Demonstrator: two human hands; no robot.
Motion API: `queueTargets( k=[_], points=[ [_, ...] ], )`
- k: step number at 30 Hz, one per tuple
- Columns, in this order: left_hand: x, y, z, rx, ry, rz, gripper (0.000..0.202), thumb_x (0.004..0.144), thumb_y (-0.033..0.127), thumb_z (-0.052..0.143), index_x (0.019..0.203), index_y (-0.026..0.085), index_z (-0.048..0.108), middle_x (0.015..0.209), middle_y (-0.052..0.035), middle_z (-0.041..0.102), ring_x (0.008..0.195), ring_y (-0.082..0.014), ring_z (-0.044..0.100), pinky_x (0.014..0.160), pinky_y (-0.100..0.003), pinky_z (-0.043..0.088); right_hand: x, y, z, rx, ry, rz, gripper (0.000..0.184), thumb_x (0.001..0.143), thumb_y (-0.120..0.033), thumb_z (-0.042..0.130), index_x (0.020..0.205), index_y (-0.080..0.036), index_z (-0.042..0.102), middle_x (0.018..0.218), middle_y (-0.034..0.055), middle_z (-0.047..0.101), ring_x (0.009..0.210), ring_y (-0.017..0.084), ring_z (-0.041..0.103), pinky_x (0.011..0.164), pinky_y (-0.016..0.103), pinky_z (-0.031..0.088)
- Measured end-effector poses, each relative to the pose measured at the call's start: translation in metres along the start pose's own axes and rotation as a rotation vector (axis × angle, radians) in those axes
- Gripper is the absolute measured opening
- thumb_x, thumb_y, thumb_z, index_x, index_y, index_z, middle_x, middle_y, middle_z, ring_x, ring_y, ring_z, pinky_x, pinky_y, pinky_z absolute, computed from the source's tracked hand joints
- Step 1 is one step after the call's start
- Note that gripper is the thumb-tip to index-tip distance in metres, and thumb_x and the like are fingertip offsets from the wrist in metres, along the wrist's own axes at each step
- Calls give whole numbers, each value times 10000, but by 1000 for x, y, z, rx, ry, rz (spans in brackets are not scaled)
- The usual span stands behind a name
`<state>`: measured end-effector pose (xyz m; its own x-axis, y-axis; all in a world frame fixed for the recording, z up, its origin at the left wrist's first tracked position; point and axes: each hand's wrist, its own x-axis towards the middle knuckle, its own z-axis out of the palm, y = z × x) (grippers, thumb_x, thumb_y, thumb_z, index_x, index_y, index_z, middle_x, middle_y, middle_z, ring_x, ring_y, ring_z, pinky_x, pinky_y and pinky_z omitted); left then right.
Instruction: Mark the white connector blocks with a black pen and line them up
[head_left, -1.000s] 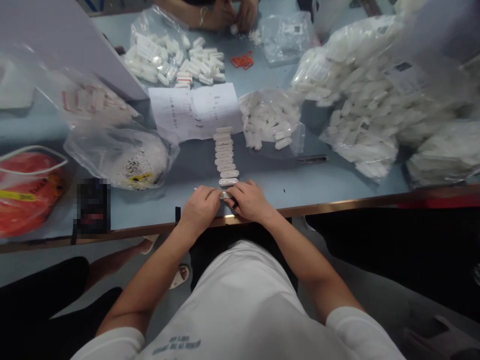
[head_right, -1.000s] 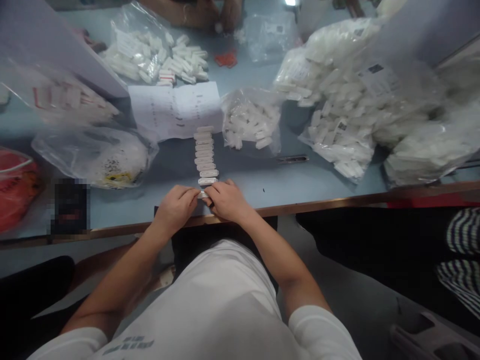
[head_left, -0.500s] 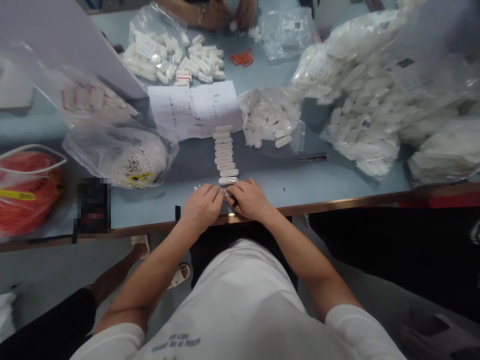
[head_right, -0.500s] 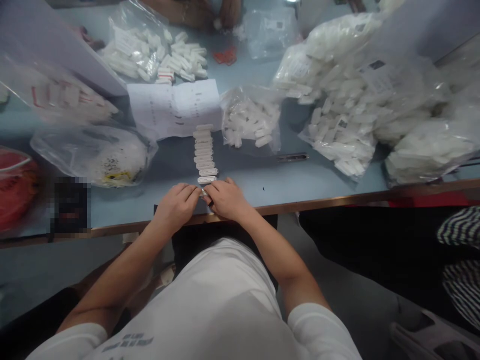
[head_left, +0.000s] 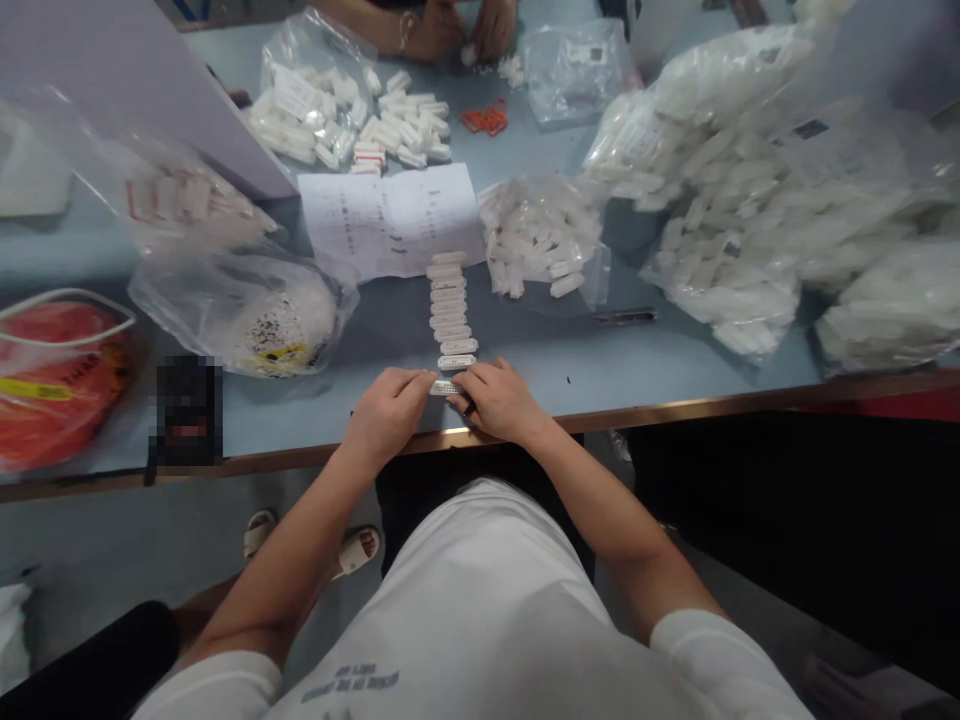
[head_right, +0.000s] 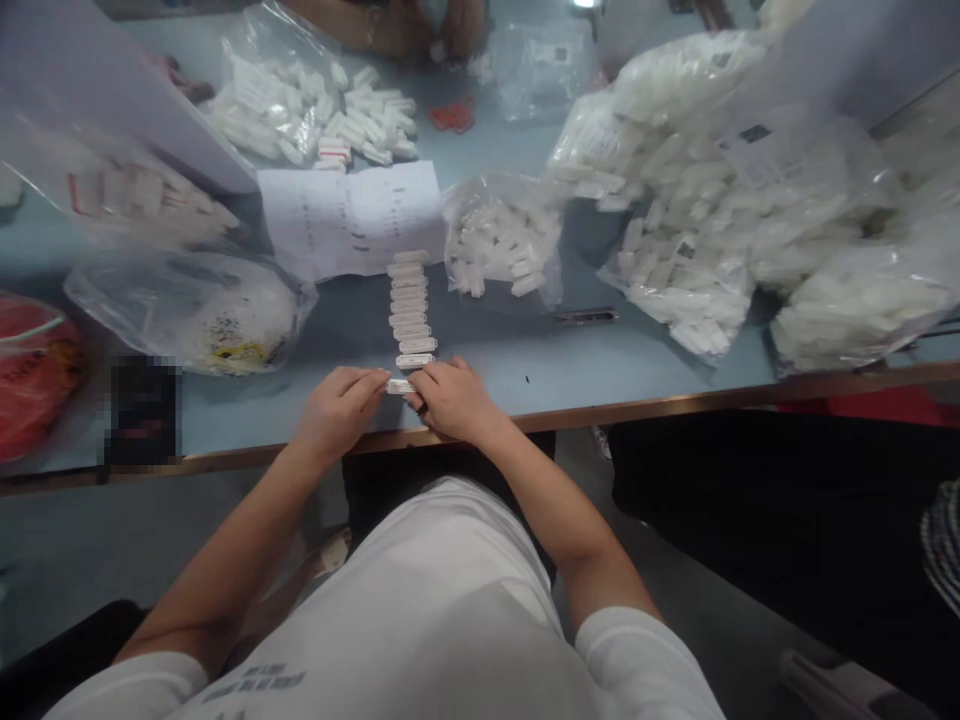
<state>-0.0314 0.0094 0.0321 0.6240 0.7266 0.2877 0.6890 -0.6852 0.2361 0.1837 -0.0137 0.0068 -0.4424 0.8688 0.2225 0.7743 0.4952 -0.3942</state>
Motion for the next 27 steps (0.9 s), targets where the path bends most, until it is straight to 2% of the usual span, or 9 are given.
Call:
queueTargets(
  k=[4, 8, 14, 17, 20, 22, 24, 27],
  points=[
    [-4, 2, -3, -10, -53, 83, 258, 969, 170, 458, 1114, 204, 669, 1073, -86, 721, 942, -192, 642, 884, -353, 517, 0, 1, 2, -4, 10, -5, 297, 1012, -368, 419, 997, -167, 637, 874, 71, 671, 801, 190, 546, 757, 347, 271],
    [-4, 6, -4, -4, -82, 104, 291, 972, 158, 428, 1150, 210, 652, 1084, -116, 708, 944, -208, 638, 851, -374, 501, -1, 2, 4, 1, 5, -2, 298, 1013, -372, 415, 1007, -171, 635, 881, 73, 672, 814, 194, 549, 761, 348, 272],
    [-1, 11, -7, 168, -139, 154, 288, 976, 164, 406, 1119, 215, 650, 1087, -97, 709, 929, -213, 622, 794, -368, 441, -1, 1, 3, -7, -4, -1, 277, 1008, -356, 428, 1000, -173, 635, 872, 68, 671, 805, 193, 552, 769, 351, 271],
    [-2, 5, -6, 122, -116, 93, 244, 979, 215, 455, 1113, 230, 657, 1070, -72, 724, 929, -201, 630, 772, -347, 436, 0, 1, 2, 1, -16, 14, 270, 1004, -362, 440, 999, -176, 636, 881, 70, 676, 810, 195, 553, 768, 348, 273],
    [-6, -10, -8, 66, 0, -51, 212, 975, 263, 496, 1072, 225, 680, 1007, -57, 740, 892, -187, 641, 770, -326, 458, -1, 1, 2, 17, -26, 21, 267, 1002, -366, 450, 1011, -175, 636, 901, 72, 683, 830, 196, 557, 767, 346, 276],
    [-8, -22, -13, 116, 68, -155, 211, 972, 278, 498, 999, 212, 697, 938, -57, 741, 868, -198, 637, 786, -334, 465, -1, 1, 2, 26, -32, 18, 262, 1002, -360, 452, 1024, -174, 635, 924, 75, 685, 845, 197, 559, 763, 345, 277],
    [-10, -31, -19, 176, 50, -199, 228, 968, 295, 494, 939, 208, 702, 873, -61, 730, 838, -212, 627, 787, -349, 465, -1, 1, 2, 31, -39, 19, 257, 1002, -355, 453, 1036, -175, 634, 950, 79, 688, 862, 200, 562, 761, 343, 278],
    [-10, -35, -24, 248, -42, -201, 239, 960, 308, 491, 895, 216, 701, 825, -63, 710, 811, -229, 605, 748, -361, 451, -1, 0, 3, 32, -52, 24, 261, 1002, -359, 455, 1050, -174, 632, 975, 88, 692, 888, 209, 566, 769, 342, 280]
  ],
)
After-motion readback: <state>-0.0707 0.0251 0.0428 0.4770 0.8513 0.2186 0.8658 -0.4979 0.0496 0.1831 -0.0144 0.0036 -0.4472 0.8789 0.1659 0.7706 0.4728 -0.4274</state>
